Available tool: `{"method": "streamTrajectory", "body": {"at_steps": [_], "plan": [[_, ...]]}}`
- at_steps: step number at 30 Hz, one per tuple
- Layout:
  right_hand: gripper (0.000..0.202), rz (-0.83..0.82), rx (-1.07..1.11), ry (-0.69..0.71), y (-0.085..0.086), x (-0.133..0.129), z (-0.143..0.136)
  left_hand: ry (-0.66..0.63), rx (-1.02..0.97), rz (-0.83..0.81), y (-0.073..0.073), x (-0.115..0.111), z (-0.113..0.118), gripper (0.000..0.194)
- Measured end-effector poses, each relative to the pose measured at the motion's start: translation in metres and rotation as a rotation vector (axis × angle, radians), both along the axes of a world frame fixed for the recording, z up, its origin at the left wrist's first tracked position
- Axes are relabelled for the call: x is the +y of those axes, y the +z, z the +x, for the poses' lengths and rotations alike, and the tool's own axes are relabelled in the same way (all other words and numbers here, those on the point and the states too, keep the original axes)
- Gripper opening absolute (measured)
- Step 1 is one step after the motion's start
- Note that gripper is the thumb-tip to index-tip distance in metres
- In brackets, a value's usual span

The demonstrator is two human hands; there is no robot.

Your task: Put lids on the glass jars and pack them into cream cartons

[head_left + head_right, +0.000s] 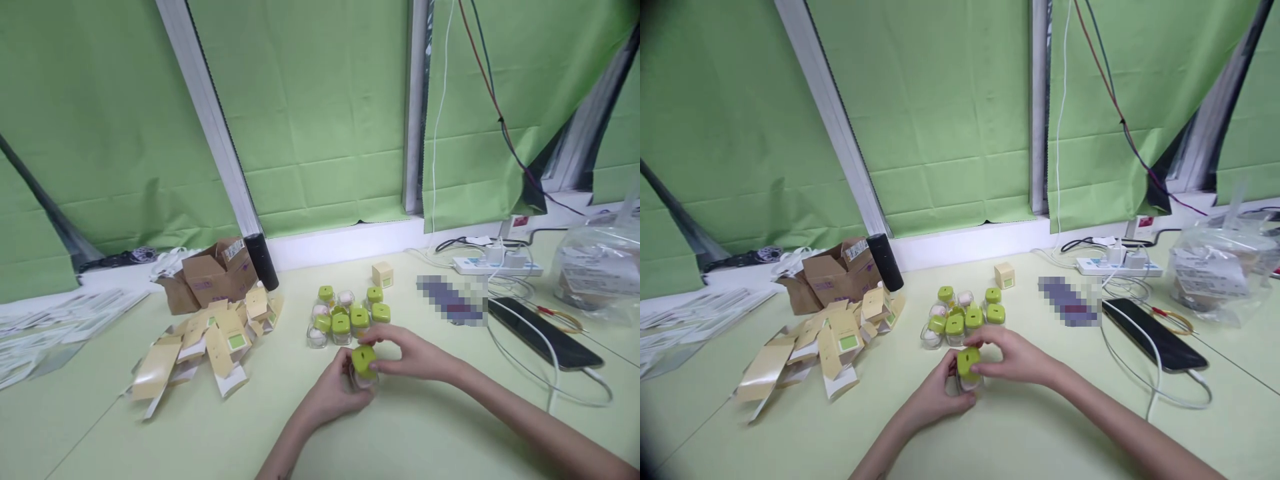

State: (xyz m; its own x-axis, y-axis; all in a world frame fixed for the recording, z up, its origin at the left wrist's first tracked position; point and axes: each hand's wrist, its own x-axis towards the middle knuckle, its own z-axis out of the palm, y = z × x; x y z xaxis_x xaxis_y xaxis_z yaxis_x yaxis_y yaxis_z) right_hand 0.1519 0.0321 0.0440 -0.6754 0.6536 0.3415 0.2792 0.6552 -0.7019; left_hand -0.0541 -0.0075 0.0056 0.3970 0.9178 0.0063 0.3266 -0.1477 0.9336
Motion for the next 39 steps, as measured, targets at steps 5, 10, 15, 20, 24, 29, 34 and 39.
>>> {"method": "streamTrajectory", "body": {"at_steps": [5, 10, 15, 20, 24, 29, 34, 39], "plan": [[0.018, -0.025, 0.025, -0.183, -0.012, 0.014, 0.014, 0.078, 0.017, 0.04, -0.002, -0.005, -0.005, 0.04], [0.019, -0.062, -0.099, -0.116, -0.023, 0.013, 0.013, 0.27, -0.046, 0.058, 0.004, 0.0, -0.01, 0.043], [0.036, -0.501, 0.409, -0.158, -0.015, -0.004, -0.008, 0.313, 0.14, 0.419, 0.026, 0.007, -0.001, 0.042], [0.03, -1.303, 0.909, 0.038, -0.013, -0.009, -0.017, 0.097, 0.657, 0.901, 0.049, 0.018, 0.024, 0.055], [0.017, -1.435, 1.022, 0.11, -0.018, -0.002, -0.014, -0.049, 0.895, 1.187, 0.054, 0.022, 0.033, 0.055], [0.011, -1.473, 1.05, 0.046, -0.015, -0.003, -0.016, 0.074, 0.858, 1.313, 0.055, 0.022, 0.021, 0.05], [0.016, -1.273, 0.927, -0.084, -0.007, -0.004, -0.008, 0.37, 0.605, 0.838, 0.041, 0.017, 0.004, 0.037], [0.022, -0.967, 0.745, -0.201, -0.006, 0.007, 0.008, 0.308, 0.573, 0.348, 0.024, -0.001, -0.007, 0.027]]}}
